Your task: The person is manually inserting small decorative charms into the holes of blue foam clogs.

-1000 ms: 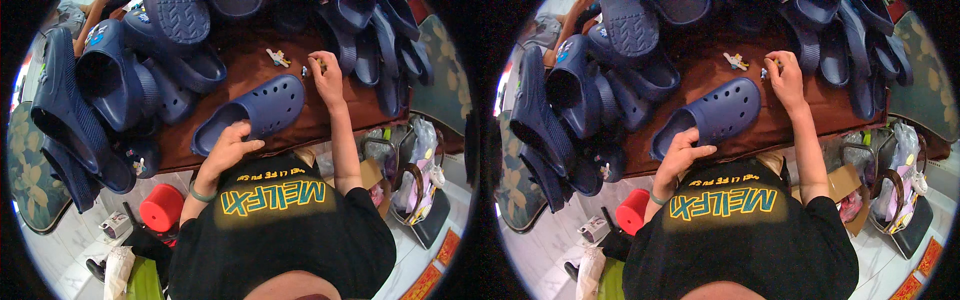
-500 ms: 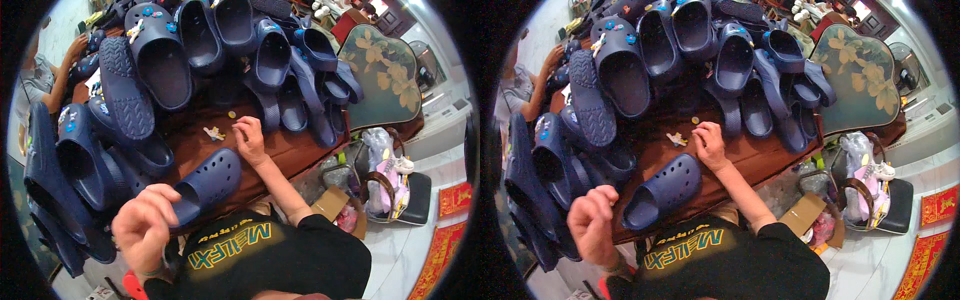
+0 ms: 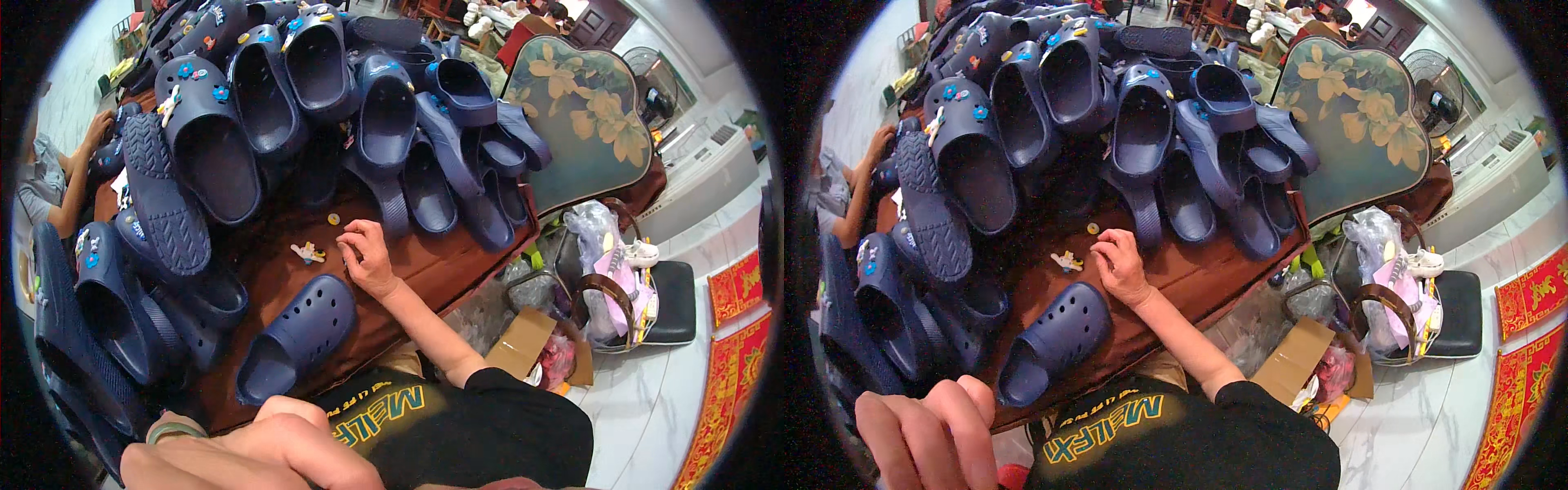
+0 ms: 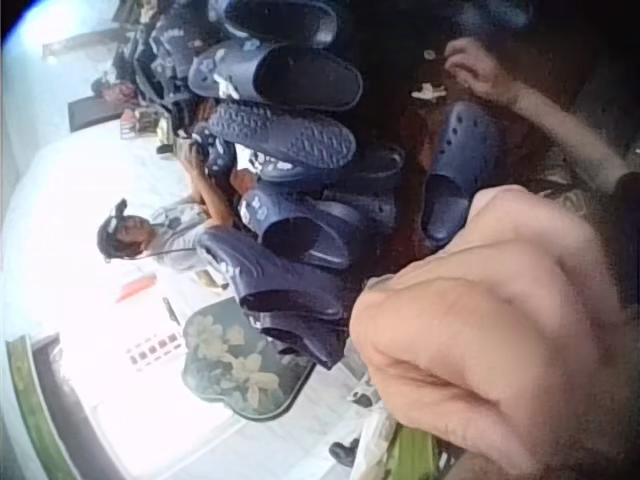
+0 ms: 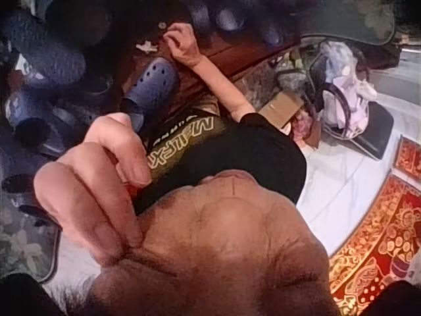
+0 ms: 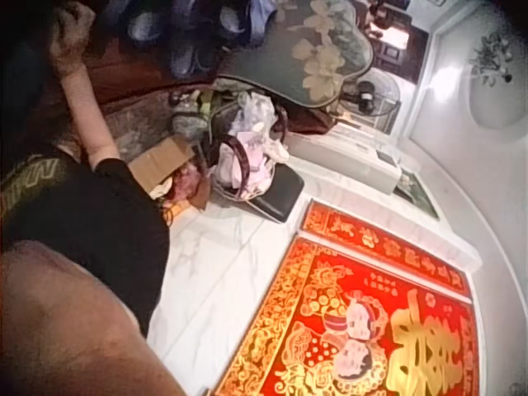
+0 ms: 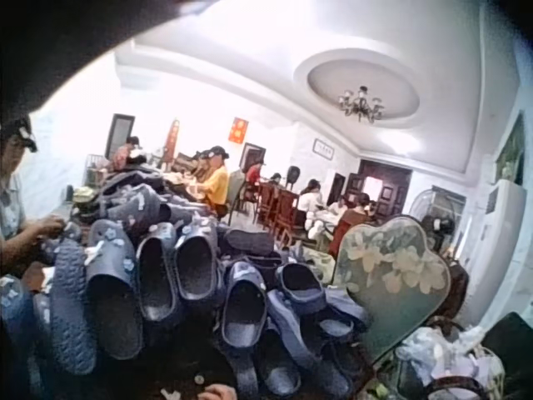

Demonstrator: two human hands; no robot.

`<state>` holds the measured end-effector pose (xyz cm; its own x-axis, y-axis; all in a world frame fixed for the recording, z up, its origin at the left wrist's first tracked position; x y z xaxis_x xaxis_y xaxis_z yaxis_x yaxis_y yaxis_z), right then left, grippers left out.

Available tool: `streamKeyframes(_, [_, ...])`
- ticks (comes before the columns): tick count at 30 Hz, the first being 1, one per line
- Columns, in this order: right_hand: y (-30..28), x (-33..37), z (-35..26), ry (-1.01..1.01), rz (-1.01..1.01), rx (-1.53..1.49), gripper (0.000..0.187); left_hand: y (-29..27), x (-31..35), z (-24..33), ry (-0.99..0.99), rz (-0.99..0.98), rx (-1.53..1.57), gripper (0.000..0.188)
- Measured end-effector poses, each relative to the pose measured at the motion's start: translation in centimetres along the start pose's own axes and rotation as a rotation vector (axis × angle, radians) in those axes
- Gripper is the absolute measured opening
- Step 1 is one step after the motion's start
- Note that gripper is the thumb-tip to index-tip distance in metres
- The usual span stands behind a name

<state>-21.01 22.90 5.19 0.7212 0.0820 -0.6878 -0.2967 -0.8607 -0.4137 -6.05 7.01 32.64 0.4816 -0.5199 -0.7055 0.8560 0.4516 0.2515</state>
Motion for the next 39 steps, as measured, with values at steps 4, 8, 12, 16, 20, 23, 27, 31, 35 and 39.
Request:
streamKeyframes(4, [0.1, -0.2, -0.2, 0.012, -0.004, 0.005, 0.017, -0.1, -0.5, 0.3, -0.024, -0.05, 0.076, 0.012])
streamKeyframes(8, [-0.1, -0.2, 0.1, 0.028, 0.0, 0.007, 0.018, 0.6, -1.5, 0.7, -0.174, -0.115, -0.122, 0.017])
streamKeyframes(12, [0.3, -0.3, -0.4, 0.011, -0.003, -0.042, 0.017, 0.3, -0.1, 1.4, -0.241, -0.075, -0.15, 0.014])
streamKeyframes(16, [-0.3, -0.3, -0.1, 0.021, 0.007, -0.027, 0.017, 0.8, -0.4, 1.6, -0.292, 0.153, -0.269, 0.013])
streamKeyframes(20, [-0.3, -0.3, -0.2, 0.019, 0.01, -0.04, 0.017, 1.8, -0.9, 1.9, -0.159, 0.157, -0.319, 0.009])
streamKeyframes(23, [-0.2, -0.4, -0.4, 0.013, 0.008, -0.048, 0.017, 1.7, -0.6, 2.0, -0.341, 0.239, -0.388, 0.007])
streamKeyframes(27, [-0.5, -0.2, 0.2, 0.031, 0.024, -0.054, 0.018, 1.4, -1.5, 1.1, -0.033, 0.065, -0.383, 0.007])
streamKeyframes(31, [-0.3, -0.3, -0.3, 0.004, 0.014, -0.052, 0.018, 0.9, -0.6, 1.4, 0.024, -0.005, -0.315, 0.007])
streamKeyframes(35, [-0.4, -0.3, -0.1, 0.021, 0.016, -0.053, 0.016, 1.8, 0.0, 1.4, -0.239, 0.321, -0.399, 0.009])
streamKeyframes(39, [-0.5, -0.5, 0.0, 0.033, 0.017, -0.061, 0.014, 1.8, 1.3, 1.9, -0.183, 0.388, -0.372, 0.01])
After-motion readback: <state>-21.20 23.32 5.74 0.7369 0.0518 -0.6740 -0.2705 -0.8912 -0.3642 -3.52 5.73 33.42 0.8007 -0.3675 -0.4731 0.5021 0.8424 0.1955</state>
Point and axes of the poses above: each hand's wrist, its own x-axis away from the middle knuckle, its own y-axis out of the palm, z = x × y, the point moved 7 cm from there along -x, towards the middle knuckle, and after that the axes turned 7 degrees about y, right-handed, at the moved point
